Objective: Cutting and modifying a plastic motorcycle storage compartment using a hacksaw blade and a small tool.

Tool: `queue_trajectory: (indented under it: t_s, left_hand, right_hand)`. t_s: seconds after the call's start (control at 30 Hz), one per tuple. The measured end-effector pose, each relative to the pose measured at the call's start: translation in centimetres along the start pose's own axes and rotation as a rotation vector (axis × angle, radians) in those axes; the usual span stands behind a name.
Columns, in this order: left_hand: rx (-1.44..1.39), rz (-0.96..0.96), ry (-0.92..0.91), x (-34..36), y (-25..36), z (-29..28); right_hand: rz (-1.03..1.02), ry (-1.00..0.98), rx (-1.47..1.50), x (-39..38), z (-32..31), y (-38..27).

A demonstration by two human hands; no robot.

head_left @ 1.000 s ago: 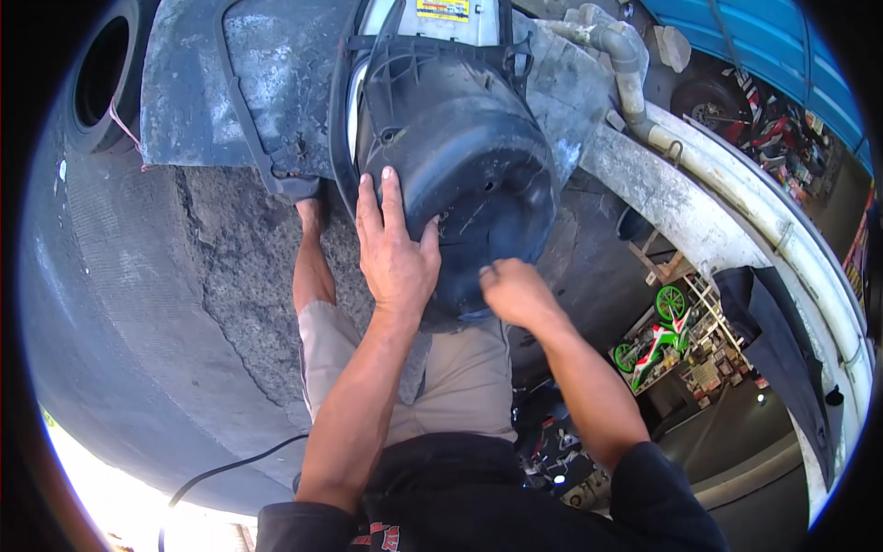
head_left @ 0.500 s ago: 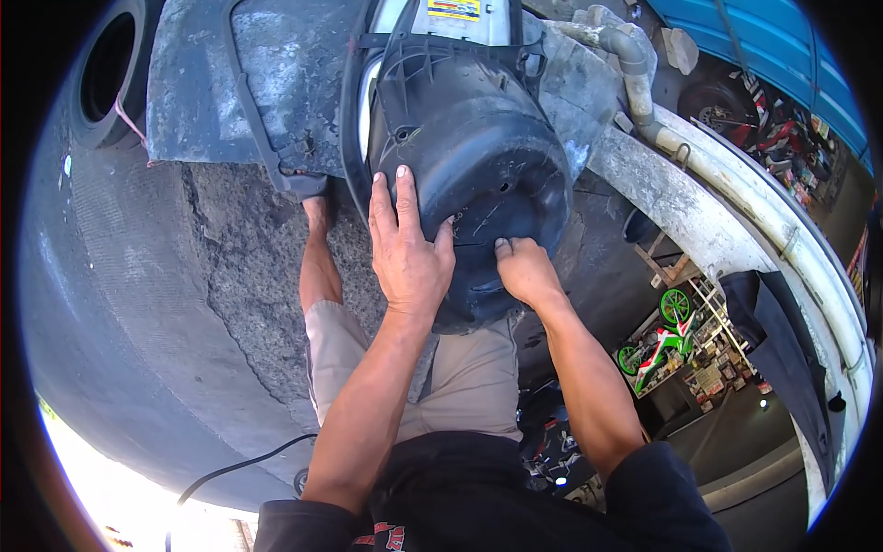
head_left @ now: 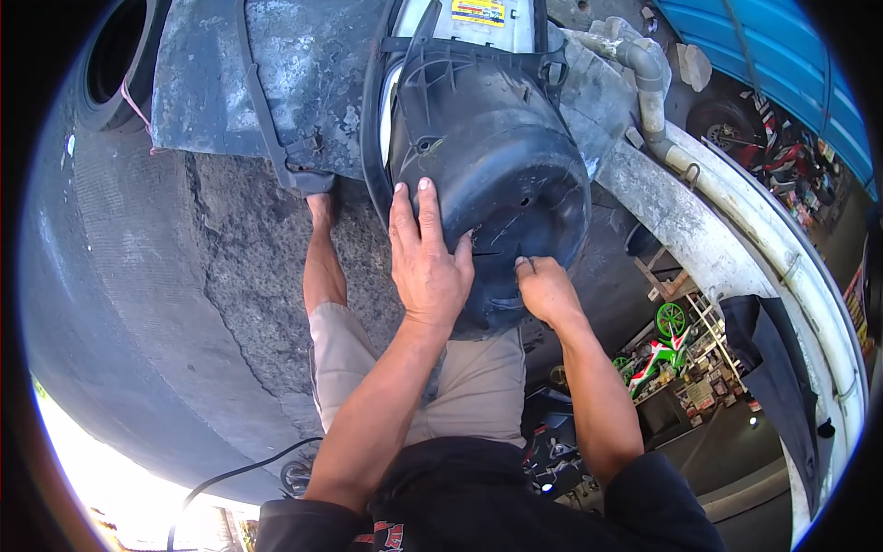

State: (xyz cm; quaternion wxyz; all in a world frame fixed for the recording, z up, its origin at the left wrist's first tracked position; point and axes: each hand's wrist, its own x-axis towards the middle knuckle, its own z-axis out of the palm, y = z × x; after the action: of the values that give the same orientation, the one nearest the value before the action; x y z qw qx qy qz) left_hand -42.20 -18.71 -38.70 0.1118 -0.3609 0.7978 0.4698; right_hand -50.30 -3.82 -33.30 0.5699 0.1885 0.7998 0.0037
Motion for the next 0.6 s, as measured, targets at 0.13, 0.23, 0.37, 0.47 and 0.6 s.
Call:
queue_trajectory:
  t_s: [0.13, 0.23, 0.37, 0.47, 0.6]
  left_hand:
    - [0.052, 0.016, 0.031, -1.2, 1.9, 2.0]
    - [0.072, -0.008, 0.04, -1.4, 1.7, 2.2]
    - [0.112, -0.018, 0.029, -1.1, 0.5, 2.4]
    - [0.106, -0.005, -0.03, -2.3, 2.0, 2.9]
    - [0.225, 0.071, 0.058, -1.5, 2.5, 3.3]
  right_hand:
    - [0.075, 0.154, -0.057, 2.7, 0.3, 0.7]
    - [0.036, 0.127, -0.011, 1.6, -0.1, 0.8]
    - [-0.021, 0.156, -0.039, 1.9, 0.7, 1.6]
    - [-0.003, 0.082, -0.042, 2.5, -0.6, 2.9]
    - [-0.052, 0.095, -0.024, 3.4, -1.0, 2.9]
